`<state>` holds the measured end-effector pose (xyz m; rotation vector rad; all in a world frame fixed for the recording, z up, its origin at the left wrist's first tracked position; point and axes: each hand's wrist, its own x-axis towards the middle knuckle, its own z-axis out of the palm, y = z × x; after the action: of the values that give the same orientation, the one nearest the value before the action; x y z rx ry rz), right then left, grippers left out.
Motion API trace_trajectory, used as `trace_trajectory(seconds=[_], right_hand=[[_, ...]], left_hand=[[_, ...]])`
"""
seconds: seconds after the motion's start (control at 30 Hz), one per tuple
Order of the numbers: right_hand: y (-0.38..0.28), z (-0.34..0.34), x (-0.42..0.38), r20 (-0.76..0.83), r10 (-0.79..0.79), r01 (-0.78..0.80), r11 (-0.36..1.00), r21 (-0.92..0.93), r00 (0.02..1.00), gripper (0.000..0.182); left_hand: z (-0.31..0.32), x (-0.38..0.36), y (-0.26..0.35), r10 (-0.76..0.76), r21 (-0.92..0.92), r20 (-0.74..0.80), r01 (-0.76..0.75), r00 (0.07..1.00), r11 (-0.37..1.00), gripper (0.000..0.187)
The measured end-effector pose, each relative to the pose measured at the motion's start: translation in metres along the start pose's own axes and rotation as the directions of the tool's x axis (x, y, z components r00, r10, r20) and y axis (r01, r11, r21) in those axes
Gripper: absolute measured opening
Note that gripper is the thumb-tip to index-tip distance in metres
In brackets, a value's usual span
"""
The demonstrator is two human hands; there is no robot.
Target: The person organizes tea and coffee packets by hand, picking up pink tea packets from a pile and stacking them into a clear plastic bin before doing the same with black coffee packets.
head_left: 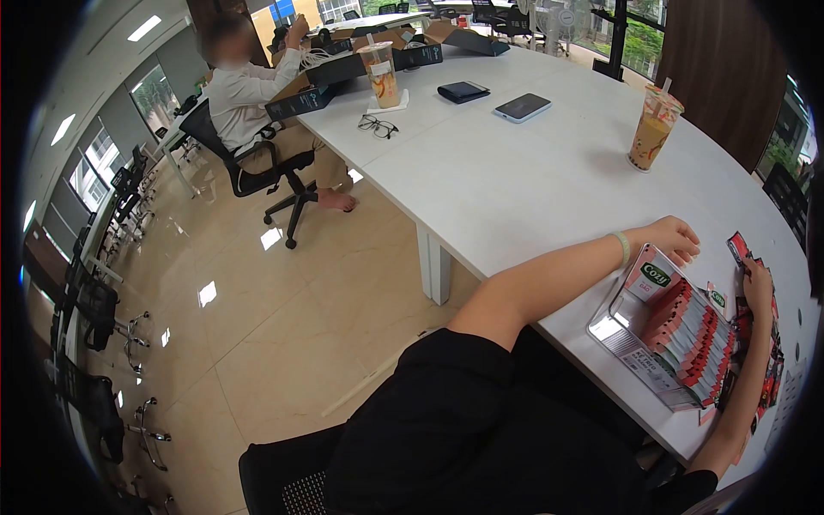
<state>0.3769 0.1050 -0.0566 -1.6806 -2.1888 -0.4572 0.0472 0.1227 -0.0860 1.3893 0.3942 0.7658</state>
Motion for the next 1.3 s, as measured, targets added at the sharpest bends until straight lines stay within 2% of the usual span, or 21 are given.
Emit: trace_trajectory(seconds=[0.07,0.13,0.27,0.37,0.47,0.5,0.57,0.63,0.67,0.73,0.8,0.83,0.9,0.93,1.0,1.03,1.1,1.13,1.2,1.23,1.3], right_hand=[[0.001,0.002,-0.001,-0.009,0.002,-0.002,1.0,0.021,1.0,0.031],[-0.006,-0.004,-0.004,-0.091,-0.001,0.002,1.0,0.02,0.996,0.03],[0.018,0.001,0.003,-0.032,0.041,-0.039,0.997,0.059,0.999,0.032],[0.006,-0.015,0.002,-0.126,0.09,-0.079,0.993,0.088,0.988,0.035],[0.011,-0.015,0.006,-0.146,0.054,-0.041,0.995,0.085,0.988,0.033],[0.021,-0.012,0.006,-0.118,0.017,-0.01,0.998,0.062,0.993,0.032],[0.029,-0.005,0.008,-0.118,0.057,-0.054,0.998,0.025,0.991,0.03],[0.053,0.01,0.01,-0.235,-0.056,0.067,0.997,0.037,0.97,0.025],[0.052,0.008,0.01,-0.196,-0.018,0.034,0.997,0.076,0.98,0.024],[0.041,-0.004,0.013,-0.16,0.015,0.003,0.993,0.116,0.987,0.023],[0.026,-0.018,0.012,0.031,0.126,-0.128,0.989,0.07,0.992,0.021],[0.03,-0.015,0.011,0.035,0.131,-0.133,0.989,0.065,0.991,0.021],[0.043,-0.005,0.005,-0.12,0.004,-0.003,1.0,0.011,0.993,0.018],[0.047,-0.001,0.004,-0.11,0.014,-0.013,1.0,0.002,0.994,0.018],[0.055,0.007,0.005,-0.203,-0.059,0.055,0.998,-0.026,0.977,0.014],[0.059,0.009,0.005,-0.186,-0.049,0.046,0.999,-0.025,0.981,0.014],[0.064,0.013,0.007,-0.138,0.012,0.005,0.992,0.123,0.99,0.011],[0.059,0.009,0.01,-0.127,0.017,-0.001,0.992,0.129,0.992,0.011],[0.052,-0.002,0.01,0.119,0.11,-0.124,0.985,0.117,0.987,0.018],[0.058,0.004,0.006,0.122,0.113,-0.127,0.985,0.118,0.986,0.018],[0.069,0.017,0.0,-0.029,0.038,-0.032,0.981,0.193,0.999,0.022]], left_hand=[[0.0,0.0,0.0,-0.002,0.002,-0.006,0.002,1.0,1.0,0.04],[0.0,-0.002,0.002,0.005,0.004,0.008,-0.005,1.0,1.0,0.041],[-0.001,-0.006,0.002,0.013,0.005,0.013,-0.013,1.0,1.0,0.041],[0.0,0.007,-0.005,-0.016,0.014,0.02,0.016,1.0,1.0,0.042],[-0.006,0.006,-0.007,-0.015,-0.073,0.015,0.016,1.0,0.997,0.043],[-0.005,0.002,-0.003,-0.007,-0.063,-0.018,0.005,1.0,0.998,0.042],[-0.007,-0.001,0.001,0.045,-0.005,-0.039,-0.045,0.998,0.999,0.041],[-0.009,-0.001,0.006,0.086,0.132,-0.088,-0.074,0.992,0.988,0.039],[-0.01,-0.005,0.011,0.1,0.147,-0.114,-0.083,0.988,0.986,0.039],[-0.009,-0.008,0.021,0.068,0.261,-0.062,-0.05,0.996,0.964,0.038],[-0.008,-0.013,0.035,0.08,0.325,-0.054,-0.058,0.995,0.944,0.036],[-0.006,-0.015,0.036,0.082,0.369,-0.038,-0.063,0.996,0.927,0.035],[-0.007,-0.012,0.033,0.093,0.349,-0.04,-0.073,0.995,0.934,0.034],[-0.008,-0.01,0.032,0.104,0.341,-0.049,-0.081,0.993,0.936,0.033],[-0.01,-0.005,0.025,0.104,0.301,-0.062,-0.08,0.993,0.95,0.032],[-0.012,-0.004,0.021,0.109,0.282,-0.085,-0.081,0.99,0.956,0.032],[-0.014,-0.006,0.01,0.108,0.261,-0.113,-0.076,0.988,0.962,0.03],[-0.016,-0.008,0.008,0.127,0.259,-0.144,-0.087,0.981,0.962,0.028],[-0.016,-0.012,0.006,0.116,0.264,-0.181,-0.066,0.977,0.962,0.026],[-0.016,-0.013,0.007,0.121,0.275,-0.215,-0.059,0.969,0.96,0.024],[-0.013,-0.013,0.008,0.133,0.224,-0.248,-0.076,0.96,0.971,0.022]])
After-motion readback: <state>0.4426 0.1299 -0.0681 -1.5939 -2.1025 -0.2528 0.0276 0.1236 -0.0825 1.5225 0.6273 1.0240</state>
